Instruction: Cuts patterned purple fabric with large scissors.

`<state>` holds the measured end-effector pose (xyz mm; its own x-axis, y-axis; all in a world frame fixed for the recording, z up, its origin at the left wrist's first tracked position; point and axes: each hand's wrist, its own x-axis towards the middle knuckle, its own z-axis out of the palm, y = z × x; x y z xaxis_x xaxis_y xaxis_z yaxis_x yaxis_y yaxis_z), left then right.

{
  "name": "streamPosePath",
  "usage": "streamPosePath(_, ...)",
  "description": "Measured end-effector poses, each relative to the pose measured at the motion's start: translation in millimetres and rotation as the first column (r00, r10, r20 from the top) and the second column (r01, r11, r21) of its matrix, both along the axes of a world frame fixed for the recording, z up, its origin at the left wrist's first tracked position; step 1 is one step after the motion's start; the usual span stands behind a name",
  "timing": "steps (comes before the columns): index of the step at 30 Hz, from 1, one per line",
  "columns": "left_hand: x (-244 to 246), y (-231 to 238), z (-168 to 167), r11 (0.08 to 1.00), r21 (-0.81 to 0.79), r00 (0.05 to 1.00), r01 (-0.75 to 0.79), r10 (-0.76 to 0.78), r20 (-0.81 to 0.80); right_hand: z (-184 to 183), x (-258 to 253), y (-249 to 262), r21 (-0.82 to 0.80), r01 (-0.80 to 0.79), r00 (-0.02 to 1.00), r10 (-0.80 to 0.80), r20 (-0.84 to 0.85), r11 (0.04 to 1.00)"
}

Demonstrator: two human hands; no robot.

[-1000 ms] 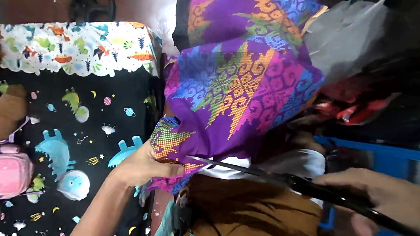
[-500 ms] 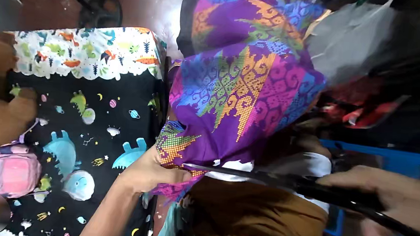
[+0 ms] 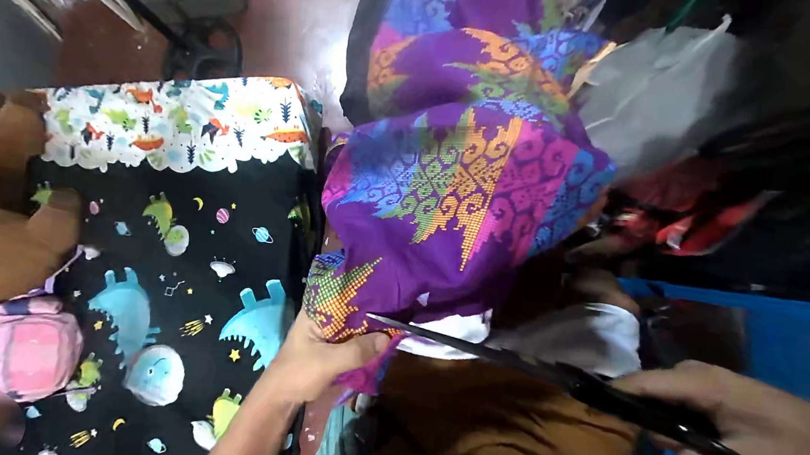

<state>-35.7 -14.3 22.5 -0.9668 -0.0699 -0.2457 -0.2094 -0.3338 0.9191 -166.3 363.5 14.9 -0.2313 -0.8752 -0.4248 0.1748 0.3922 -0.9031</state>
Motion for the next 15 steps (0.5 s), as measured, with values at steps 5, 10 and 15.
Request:
streamPosePath(5,4.9,22.4,0.8,0.997,0.001,0.997,-0.082,0.082,-0.013,0.6,23.2,1.8,-0.01,0.075,0.996,-0.074,0.049,0.997)
streamPosePath(10,5.6,34.2,1.0,0.99,0.034,0.99,-0.138,0.138,-0.009,6.0,37.1,2.0,0.046,0.127,0.991,-0.129,0.03,0.991)
streamPosePath(15,9.4,44.0,-9.7,0.888,0.354,0.956,-0.294,0.268,0.121,5.2,53.9,15.2,0.049,0.188,0.982,-0.188,-0.014,0.981)
